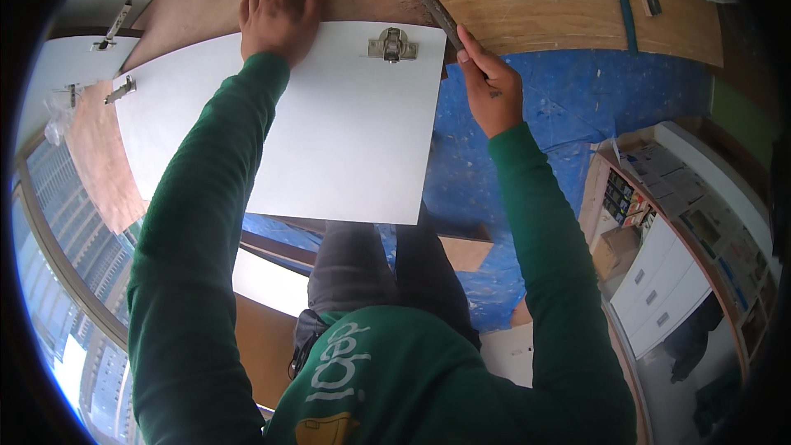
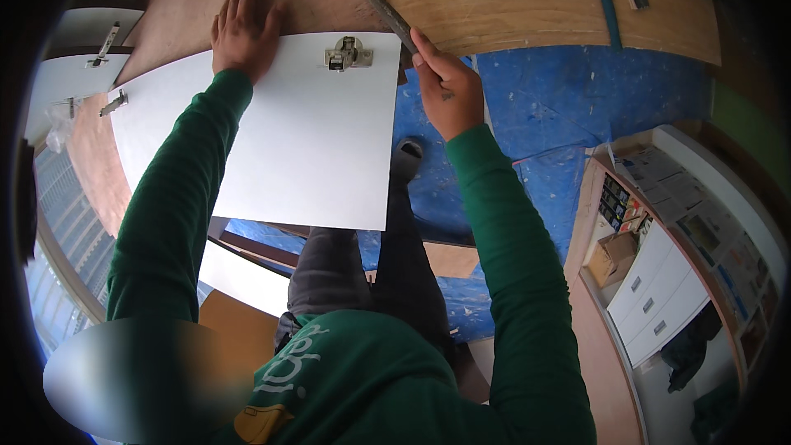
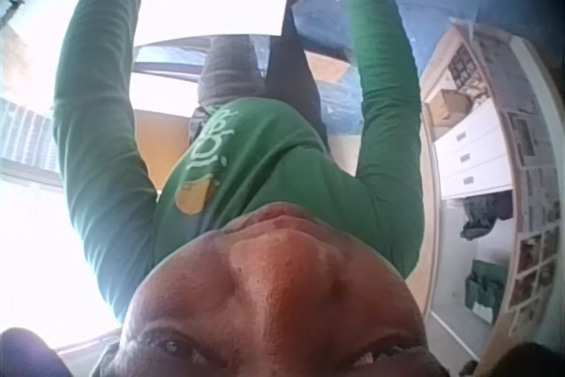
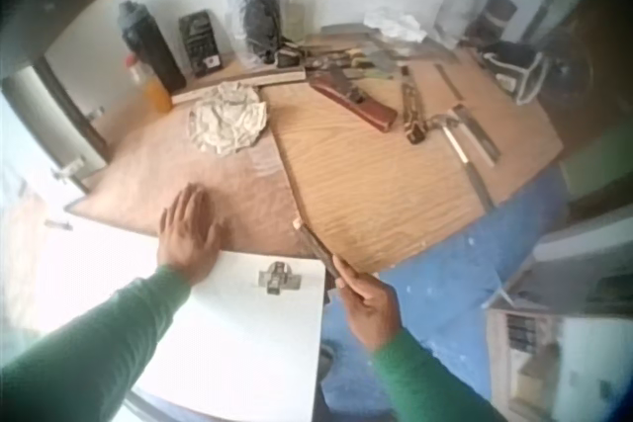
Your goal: The person places a white cabinet door on a workbench and uses a utility knife to trim its edge. They repeatedly score and scrape along the edge to remove excess material, then set the knife down and pick up a metal ruler.
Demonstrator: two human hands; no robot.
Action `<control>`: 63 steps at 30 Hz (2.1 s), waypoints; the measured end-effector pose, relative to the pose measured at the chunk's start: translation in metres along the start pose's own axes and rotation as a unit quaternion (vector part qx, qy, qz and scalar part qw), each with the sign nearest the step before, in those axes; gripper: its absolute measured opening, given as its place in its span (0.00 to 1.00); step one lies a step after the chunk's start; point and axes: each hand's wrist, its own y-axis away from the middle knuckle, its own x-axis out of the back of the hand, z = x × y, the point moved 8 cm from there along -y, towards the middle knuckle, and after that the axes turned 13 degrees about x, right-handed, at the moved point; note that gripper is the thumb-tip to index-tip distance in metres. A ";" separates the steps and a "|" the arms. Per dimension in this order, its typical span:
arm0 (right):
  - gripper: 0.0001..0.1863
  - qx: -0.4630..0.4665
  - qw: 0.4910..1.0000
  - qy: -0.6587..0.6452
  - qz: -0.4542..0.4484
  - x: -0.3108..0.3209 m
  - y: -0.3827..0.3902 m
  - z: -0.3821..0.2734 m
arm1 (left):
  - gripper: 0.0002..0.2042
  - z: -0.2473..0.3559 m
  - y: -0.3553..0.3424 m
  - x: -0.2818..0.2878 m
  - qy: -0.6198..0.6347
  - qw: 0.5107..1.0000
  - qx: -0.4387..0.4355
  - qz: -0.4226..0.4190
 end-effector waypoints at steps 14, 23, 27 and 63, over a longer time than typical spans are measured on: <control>0.24 -0.003 1.000 0.007 -0.018 0.002 0.012 0.001 | 0.33 0.000 0.001 -0.001 0.006 1.000 -0.008 0.005; 0.23 0.023 0.998 0.056 -0.035 0.005 0.046 0.001 | 0.33 0.001 -0.001 -0.004 0.008 1.000 -0.017 0.006; 0.25 0.038 0.999 0.004 0.009 -0.006 -0.003 -0.001 | 0.33 -0.001 0.000 -0.001 0.006 1.000 -0.006 0.003; 0.23 -0.157 0.982 -0.087 0.054 -0.008 -0.007 0.022 | 0.35 -0.002 -0.003 -0.005 0.013 1.000 -0.019 0.008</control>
